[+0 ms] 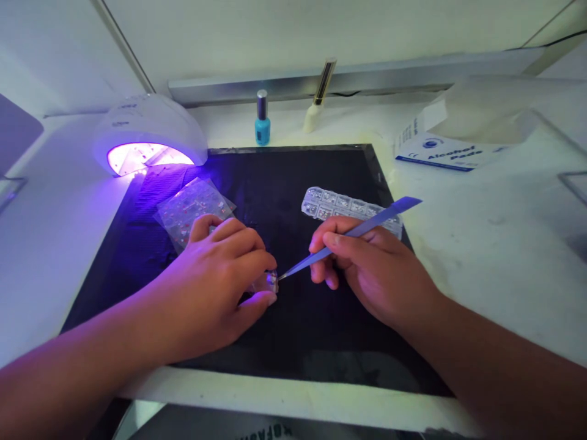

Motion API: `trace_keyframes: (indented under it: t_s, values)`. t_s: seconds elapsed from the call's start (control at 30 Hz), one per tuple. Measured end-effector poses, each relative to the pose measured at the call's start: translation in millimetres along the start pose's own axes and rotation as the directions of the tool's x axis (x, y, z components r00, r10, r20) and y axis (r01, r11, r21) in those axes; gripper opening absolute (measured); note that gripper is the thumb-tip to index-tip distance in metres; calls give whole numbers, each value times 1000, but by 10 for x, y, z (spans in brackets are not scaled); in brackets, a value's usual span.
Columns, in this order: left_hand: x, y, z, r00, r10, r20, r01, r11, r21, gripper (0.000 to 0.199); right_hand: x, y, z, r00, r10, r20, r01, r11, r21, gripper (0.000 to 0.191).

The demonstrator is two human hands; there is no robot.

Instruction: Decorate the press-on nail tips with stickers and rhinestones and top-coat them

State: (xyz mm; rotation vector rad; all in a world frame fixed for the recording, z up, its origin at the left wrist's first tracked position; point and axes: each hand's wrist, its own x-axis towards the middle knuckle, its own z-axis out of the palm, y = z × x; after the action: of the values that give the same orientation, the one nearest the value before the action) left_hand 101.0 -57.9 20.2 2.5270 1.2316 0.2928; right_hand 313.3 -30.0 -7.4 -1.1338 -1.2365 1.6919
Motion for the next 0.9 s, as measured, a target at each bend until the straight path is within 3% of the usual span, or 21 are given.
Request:
trace_keyframes:
  t_s: [0.8,0.9]
  values:
    - [9,26,-33,998,2,58,-1,1000,-21,18,-3,9,-4,999,-47,-18,48,996,77,14]
    - [14,33,-33,999,-33,26,34,999,-38,18,-14,3,-5,998,-58,-11,58,995,86,13]
